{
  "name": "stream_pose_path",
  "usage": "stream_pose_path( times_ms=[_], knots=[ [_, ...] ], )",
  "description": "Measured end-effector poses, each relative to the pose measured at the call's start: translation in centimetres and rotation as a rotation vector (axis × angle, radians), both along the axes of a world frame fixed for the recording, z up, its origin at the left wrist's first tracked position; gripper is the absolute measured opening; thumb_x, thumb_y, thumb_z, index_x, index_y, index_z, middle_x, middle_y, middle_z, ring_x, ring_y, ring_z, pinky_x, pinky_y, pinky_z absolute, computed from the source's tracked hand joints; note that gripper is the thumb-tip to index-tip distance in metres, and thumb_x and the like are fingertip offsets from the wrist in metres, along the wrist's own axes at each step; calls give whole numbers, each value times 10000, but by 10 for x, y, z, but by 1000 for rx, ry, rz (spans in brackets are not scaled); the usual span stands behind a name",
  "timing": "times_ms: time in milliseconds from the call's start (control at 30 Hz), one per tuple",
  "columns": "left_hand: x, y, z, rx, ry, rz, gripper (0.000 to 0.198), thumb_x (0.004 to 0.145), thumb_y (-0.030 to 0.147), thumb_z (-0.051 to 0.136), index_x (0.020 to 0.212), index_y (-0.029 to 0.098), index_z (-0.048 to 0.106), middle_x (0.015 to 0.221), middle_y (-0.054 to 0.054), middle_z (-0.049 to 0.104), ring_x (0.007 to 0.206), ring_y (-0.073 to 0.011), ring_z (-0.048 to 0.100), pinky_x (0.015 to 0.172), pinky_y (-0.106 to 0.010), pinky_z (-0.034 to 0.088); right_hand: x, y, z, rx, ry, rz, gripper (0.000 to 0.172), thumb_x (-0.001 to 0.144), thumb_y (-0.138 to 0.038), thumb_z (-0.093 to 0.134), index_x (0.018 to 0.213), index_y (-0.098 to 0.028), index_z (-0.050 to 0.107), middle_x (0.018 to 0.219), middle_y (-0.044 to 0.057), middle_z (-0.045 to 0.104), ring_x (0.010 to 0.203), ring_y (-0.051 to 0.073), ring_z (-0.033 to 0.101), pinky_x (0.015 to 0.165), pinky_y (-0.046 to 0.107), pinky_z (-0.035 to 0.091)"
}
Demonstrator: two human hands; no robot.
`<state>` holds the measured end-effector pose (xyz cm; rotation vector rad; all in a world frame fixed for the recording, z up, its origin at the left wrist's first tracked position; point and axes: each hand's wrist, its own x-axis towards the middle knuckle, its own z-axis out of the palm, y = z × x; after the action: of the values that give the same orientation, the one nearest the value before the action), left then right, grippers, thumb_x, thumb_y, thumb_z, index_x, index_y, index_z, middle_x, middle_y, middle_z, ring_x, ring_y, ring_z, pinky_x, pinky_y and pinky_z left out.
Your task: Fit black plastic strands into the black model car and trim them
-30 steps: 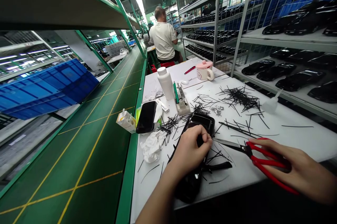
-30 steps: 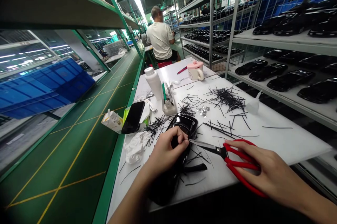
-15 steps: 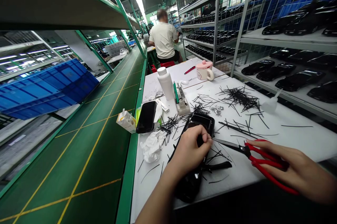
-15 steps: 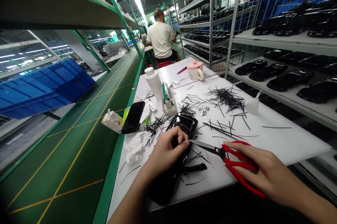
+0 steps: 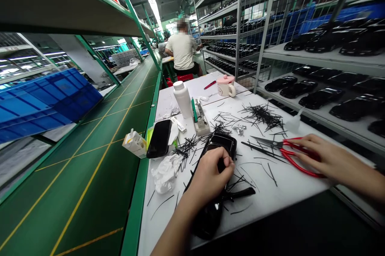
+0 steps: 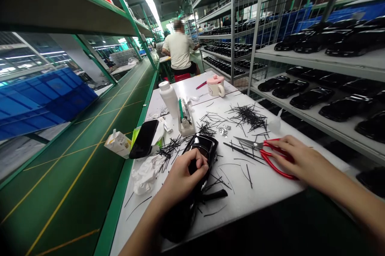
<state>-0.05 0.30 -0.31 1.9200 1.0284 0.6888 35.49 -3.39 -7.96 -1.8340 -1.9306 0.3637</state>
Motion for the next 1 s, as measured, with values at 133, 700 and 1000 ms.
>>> stream_pose_path(
  times_ms=[133, 700, 1000],
  knots=[
    [-1, 2, 1, -3, 6, 10, 204, 849, 166, 535, 735, 202, 371, 842, 5, 616, 815, -157, 540, 780, -286, 392, -2, 21, 10, 207, 54, -268, 340, 847, -510, 537, 995, -216, 621, 1073, 158, 661, 1053, 360, 605, 931, 500, 471],
    [-19, 13, 6, -62, 63, 43, 160, 845, 192, 553, 764, 201, 415, 843, 29, 608, 827, -139, 556, 776, -244, 398, -143, 11, 46, 53, 1110, 1, 259, 764, -443, 728, 806, -236, 578, 669, -11, 520, 569, 133, 453, 474, 252, 373],
    [-22, 15, 4, -80, 76, -40, 165, 859, 209, 548, 759, 197, 417, 842, 17, 576, 848, -145, 537, 783, -232, 399, -187, 5, 37, -184, 830, 185, 413, 926, -531, 535, 724, -172, 559, 582, -24, 427, 539, 107, 374, 511, 251, 302]
  ],
)
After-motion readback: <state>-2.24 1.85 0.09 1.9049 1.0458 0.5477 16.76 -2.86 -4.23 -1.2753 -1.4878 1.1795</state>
